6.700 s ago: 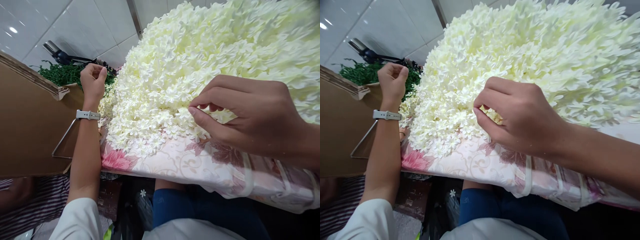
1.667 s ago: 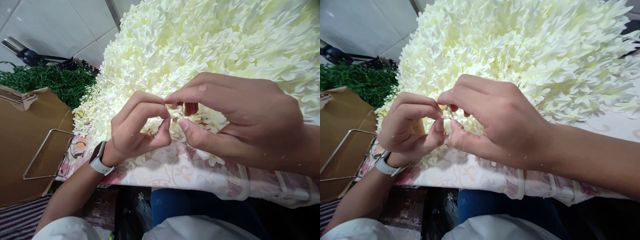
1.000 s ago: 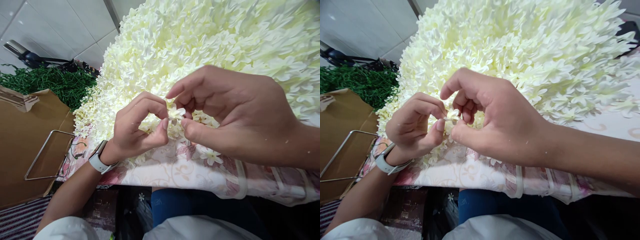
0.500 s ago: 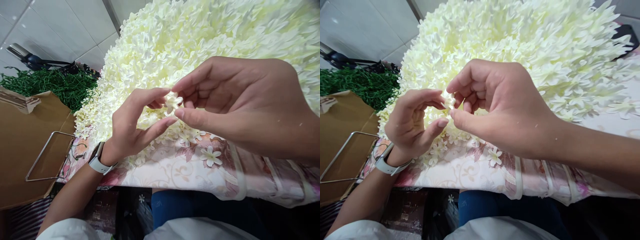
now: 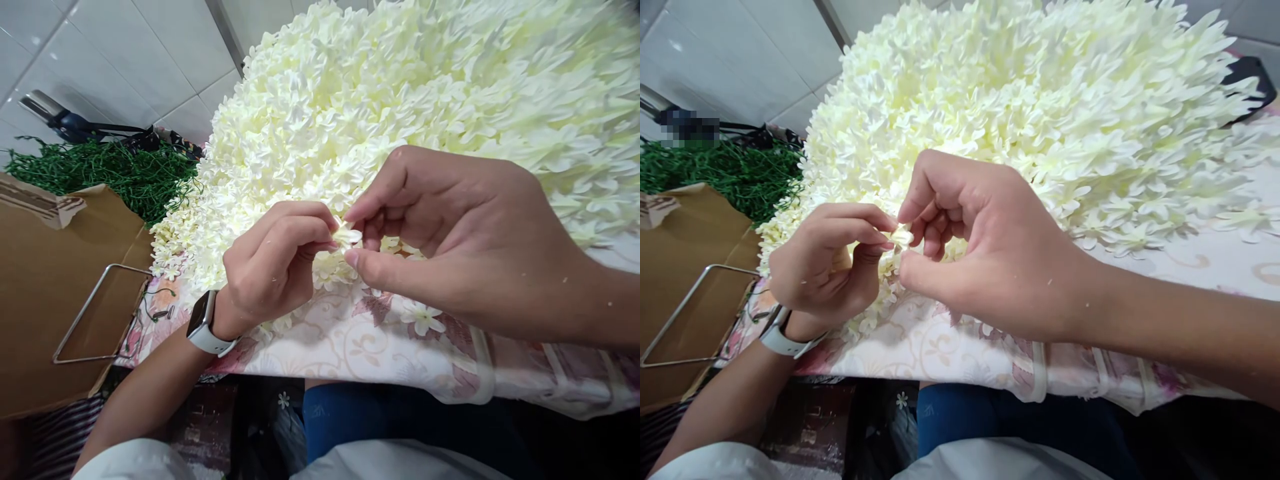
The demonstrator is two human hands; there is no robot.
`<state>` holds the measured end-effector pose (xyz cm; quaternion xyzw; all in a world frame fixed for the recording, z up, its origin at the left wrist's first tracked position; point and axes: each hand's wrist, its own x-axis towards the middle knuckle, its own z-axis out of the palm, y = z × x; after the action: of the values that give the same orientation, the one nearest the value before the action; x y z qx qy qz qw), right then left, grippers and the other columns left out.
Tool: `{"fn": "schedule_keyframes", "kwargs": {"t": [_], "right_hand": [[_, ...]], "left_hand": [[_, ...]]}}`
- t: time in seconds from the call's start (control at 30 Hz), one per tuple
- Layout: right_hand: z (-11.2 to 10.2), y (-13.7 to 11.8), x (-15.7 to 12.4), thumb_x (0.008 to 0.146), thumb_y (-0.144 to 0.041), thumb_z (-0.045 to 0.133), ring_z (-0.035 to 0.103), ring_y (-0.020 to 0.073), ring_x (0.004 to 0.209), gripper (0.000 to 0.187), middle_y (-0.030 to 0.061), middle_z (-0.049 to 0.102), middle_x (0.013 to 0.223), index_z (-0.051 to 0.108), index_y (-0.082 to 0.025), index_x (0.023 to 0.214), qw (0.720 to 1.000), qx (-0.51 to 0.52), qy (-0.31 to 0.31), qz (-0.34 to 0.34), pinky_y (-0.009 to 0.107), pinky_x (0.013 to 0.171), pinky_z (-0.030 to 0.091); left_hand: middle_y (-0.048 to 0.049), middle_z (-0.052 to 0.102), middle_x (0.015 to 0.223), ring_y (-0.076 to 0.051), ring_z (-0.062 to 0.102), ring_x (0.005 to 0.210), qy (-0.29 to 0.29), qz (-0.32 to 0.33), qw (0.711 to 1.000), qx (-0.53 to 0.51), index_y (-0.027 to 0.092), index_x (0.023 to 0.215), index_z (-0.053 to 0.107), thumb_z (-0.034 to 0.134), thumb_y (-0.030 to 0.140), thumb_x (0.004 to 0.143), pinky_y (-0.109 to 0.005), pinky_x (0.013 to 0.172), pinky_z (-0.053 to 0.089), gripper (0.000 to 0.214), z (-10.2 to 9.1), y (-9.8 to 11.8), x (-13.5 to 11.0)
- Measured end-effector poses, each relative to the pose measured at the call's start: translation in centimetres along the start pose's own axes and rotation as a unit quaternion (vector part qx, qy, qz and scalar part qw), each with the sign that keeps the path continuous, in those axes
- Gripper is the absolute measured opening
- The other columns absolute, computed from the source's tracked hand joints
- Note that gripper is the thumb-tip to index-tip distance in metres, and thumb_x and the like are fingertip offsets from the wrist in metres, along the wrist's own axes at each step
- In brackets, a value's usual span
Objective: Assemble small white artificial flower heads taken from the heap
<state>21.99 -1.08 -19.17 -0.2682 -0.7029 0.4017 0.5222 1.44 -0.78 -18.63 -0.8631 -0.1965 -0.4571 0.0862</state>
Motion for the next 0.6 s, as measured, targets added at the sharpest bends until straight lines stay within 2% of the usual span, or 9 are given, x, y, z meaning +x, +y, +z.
{"fn": "schedule_keyframes", "kwargs": {"t": [0.17,0.27,0.43,0.6], "right_hand": [[0.1,0.3,-0.2,0.072,0.001,0.075,0.067,0.0152,0.069,0.031,-0.0009,0.067,0.079,0.058,-0.023,0.080,1.000,-0.004,0.000,0.003,0.027,0.051,0.054],[0.2,0.1,0.0,0.071,0.001,0.073,0.065,0.0139,0.066,0.030,-0.0016,0.064,0.077,0.056,-0.023,0.079,1.000,0.011,-0.002,0.019,0.025,0.047,0.050],[0.4,-0.2,0.3,0.067,0.005,0.067,0.054,0.0101,0.057,0.032,-0.0043,0.058,0.069,0.052,-0.023,0.073,1.000,0.007,-0.001,0.025,0.025,0.048,0.044],[0.4,-0.1,0.4,0.067,0.007,0.059,0.040,0.0086,0.051,0.033,-0.0066,0.045,0.062,0.047,-0.023,0.071,0.999,0.026,-0.019,0.039,0.025,0.042,0.033]], "left_hand": [[-0.0098,0.076,0.093,-0.015,0.076,0.091,-0.006,-0.030,0.999,-0.034,0.014,0.098,0.059,0.058,-0.008,0.084,-0.021,0.079,0.063,0.026,0.3,-0.2,-0.7],[-0.0088,0.076,0.093,-0.015,0.077,0.087,-0.003,-0.045,0.998,-0.038,0.017,0.098,0.059,0.059,-0.006,0.085,-0.022,0.075,0.063,0.026,0.5,-0.3,-0.9],[-0.0061,0.075,0.091,-0.017,0.077,0.081,0.018,-0.071,0.996,-0.040,0.023,0.099,0.059,0.061,0.001,0.088,-0.028,0.068,0.064,0.025,1.1,0.0,-1.0],[-0.0051,0.078,0.097,-0.018,0.080,0.085,0.015,-0.122,0.991,-0.057,0.025,0.103,0.059,0.062,0.002,0.089,-0.029,0.069,0.065,0.027,1.0,0.5,-1.4]]}}
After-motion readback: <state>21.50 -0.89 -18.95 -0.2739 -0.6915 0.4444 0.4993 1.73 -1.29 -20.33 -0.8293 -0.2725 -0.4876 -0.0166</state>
